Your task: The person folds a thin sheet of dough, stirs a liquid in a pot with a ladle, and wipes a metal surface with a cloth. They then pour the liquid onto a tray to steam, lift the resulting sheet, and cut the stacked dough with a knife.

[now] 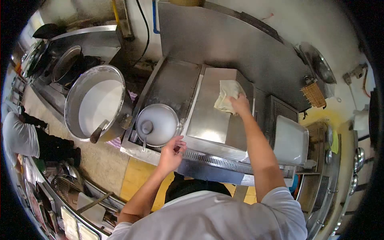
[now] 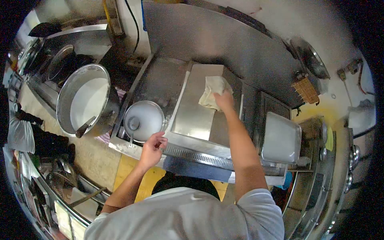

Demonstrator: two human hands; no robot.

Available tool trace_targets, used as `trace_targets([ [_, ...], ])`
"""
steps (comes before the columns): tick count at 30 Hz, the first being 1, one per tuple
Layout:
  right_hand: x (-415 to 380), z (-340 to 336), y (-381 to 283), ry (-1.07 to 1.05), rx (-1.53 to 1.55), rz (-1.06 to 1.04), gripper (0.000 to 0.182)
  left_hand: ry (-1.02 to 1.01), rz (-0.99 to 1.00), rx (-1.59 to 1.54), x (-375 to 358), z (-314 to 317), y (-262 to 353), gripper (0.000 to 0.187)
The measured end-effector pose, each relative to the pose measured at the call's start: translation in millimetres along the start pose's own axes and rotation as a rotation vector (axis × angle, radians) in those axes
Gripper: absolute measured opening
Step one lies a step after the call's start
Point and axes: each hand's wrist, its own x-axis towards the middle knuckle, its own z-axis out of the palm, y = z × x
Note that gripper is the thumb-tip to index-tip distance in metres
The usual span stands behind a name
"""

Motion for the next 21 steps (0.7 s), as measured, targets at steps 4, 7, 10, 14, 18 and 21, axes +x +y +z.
trace_targets([
  [4, -90, -34, -25, 0.207, 0.049, -0.155, 0.050, -0.002, -0.096, 0.038, -29, 6, -20, 0.042],
  [7, -154, -16, -8, 0.028, 0.240, -0.259, 0.041, 0.017, -0.130, 0.058, -51, 20, -14, 0.043],
  [10, -229, -2, 3, -0.212, 0.510, -0.321, 0.041, 0.043, -0.193, 0.102, -81, 39, 18, 0.044],
  [14, -294, -7, 22, -0.414, 0.572, -0.465, 0.044, 0.131, -0.154, 0.140, -123, 85, 21, 0.044],
  [18, -328, -26, 46, -0.580, 0.581, -0.541, 0.045, 0.227, -0.189, 0.067, -179, 131, 24, 0.045],
  [21, -350, -38, 57, -0.714, 0.559, -0.568, 0.043, 0.306, -0.215, 0.045, -226, 157, 14, 0.045],
])
